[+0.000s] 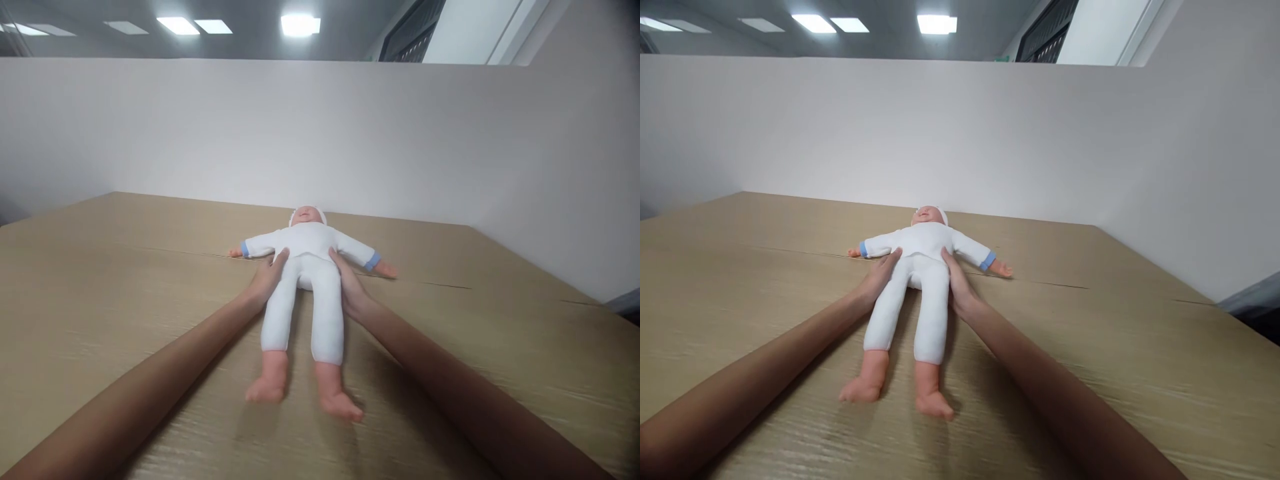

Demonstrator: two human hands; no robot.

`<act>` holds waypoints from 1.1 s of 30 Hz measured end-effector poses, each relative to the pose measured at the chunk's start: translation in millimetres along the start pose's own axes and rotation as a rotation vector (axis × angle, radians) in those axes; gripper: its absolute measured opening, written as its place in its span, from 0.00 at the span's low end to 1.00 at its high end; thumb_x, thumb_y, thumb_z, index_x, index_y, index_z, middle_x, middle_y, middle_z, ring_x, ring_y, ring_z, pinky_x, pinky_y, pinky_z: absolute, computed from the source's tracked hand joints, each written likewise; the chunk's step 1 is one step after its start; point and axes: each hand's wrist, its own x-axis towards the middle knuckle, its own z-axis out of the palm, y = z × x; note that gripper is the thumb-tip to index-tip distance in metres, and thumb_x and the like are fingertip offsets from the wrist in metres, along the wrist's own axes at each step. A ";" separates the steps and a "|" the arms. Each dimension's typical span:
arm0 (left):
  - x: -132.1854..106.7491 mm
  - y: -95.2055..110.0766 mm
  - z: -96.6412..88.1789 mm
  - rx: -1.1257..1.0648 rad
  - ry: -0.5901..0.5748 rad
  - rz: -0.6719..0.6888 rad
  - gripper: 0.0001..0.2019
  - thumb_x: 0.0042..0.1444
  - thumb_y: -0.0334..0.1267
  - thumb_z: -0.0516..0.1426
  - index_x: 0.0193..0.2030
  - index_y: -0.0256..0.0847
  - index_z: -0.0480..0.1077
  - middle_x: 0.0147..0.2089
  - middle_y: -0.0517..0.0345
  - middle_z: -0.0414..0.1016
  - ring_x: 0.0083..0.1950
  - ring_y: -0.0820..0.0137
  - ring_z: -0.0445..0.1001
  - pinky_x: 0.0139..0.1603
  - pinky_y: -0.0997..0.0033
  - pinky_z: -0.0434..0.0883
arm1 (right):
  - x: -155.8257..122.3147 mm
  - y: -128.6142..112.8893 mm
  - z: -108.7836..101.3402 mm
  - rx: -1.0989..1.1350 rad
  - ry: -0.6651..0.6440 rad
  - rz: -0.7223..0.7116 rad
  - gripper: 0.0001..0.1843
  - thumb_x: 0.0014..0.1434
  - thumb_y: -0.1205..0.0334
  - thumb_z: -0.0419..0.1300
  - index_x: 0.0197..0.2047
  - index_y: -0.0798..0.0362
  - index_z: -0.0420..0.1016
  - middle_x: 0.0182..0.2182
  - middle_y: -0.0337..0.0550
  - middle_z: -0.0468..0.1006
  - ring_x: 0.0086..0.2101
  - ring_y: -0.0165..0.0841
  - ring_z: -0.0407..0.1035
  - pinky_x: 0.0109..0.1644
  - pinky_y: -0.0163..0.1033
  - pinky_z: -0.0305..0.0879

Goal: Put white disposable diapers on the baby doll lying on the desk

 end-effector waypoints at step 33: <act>-35.4 4.5 6.5 0.035 -0.070 0.036 0.39 0.72 0.64 0.54 0.77 0.35 0.64 0.77 0.43 0.69 0.78 0.48 0.68 0.76 0.59 0.69 | -65.3 28.7 -32.0 -0.446 0.140 -0.167 0.46 0.61 0.47 0.67 0.79 0.47 0.64 0.75 0.44 0.68 0.73 0.48 0.64 0.79 0.53 0.59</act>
